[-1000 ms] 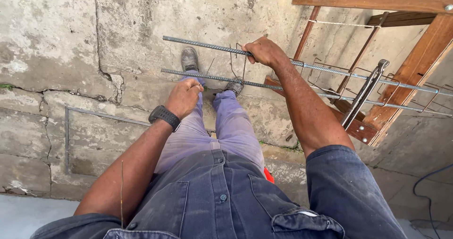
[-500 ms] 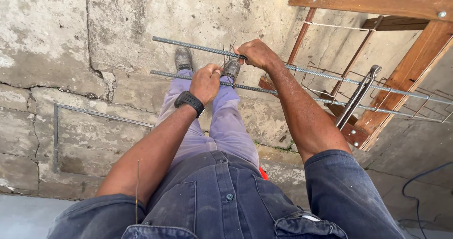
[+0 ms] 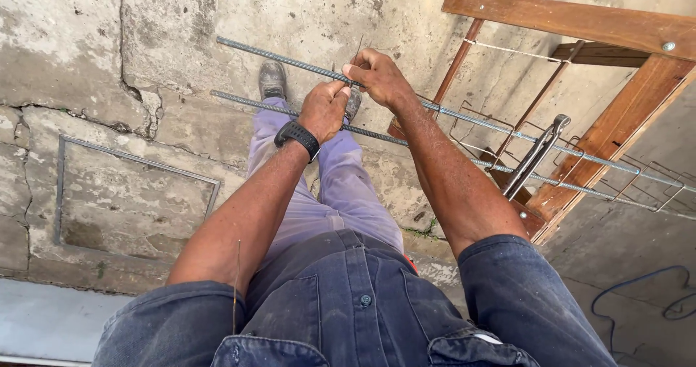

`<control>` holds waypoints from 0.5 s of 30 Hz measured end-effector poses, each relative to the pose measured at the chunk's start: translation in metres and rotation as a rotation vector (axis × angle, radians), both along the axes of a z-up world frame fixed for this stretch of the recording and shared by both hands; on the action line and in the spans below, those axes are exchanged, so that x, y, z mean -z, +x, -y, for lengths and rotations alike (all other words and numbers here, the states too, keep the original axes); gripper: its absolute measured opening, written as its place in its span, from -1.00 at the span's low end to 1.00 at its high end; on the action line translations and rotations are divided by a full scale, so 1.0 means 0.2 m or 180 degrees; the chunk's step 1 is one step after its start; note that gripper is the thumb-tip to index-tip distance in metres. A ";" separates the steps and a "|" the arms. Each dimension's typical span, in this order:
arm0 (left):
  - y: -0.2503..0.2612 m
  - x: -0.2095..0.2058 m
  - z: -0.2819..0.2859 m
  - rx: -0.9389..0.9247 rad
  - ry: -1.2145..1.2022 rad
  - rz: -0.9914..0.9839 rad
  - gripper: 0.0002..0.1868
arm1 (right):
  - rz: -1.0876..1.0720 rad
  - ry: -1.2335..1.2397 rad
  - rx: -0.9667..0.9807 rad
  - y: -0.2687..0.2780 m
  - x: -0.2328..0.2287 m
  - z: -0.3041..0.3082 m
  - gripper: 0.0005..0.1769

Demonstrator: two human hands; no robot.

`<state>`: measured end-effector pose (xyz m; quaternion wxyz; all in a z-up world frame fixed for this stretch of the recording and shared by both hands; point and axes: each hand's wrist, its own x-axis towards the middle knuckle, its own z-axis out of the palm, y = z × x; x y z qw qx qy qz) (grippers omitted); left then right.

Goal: The person uses a rebar tying tool to twist and secure wire ties around the intersections of a steel rebar grid. The grid is supported on a wooden frame on a concrete surface. The person repeatedly positions the tool, twists the wire, and moves to the next intersection.

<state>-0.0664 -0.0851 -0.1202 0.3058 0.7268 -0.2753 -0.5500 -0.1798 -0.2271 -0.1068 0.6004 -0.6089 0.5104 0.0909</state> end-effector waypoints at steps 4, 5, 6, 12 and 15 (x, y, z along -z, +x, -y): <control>0.00 -0.07 0.00 0.0029 0.0079 0.0047 -0.69 | 0.0165 -0.0036 0.0291 -0.04 0.20 -0.02 -0.85; 0.00 -0.11 0.02 0.0031 0.0085 0.0036 -0.69 | 0.0154 -0.0031 0.0294 -0.02 0.12 -0.02 -0.85; 0.01 -0.15 0.04 0.0156 0.0027 0.0176 -0.78 | 0.0133 -0.0047 0.0259 0.01 0.03 -0.02 -0.86; 0.01 -0.19 0.06 0.0235 -0.0230 0.0340 -0.76 | 0.0611 -0.0353 0.0772 0.04 -0.03 -0.04 -0.83; 0.00 -0.18 0.04 0.0181 -0.0271 0.0369 -0.75 | 0.0764 -0.0360 0.0826 0.04 -0.09 -0.05 -0.82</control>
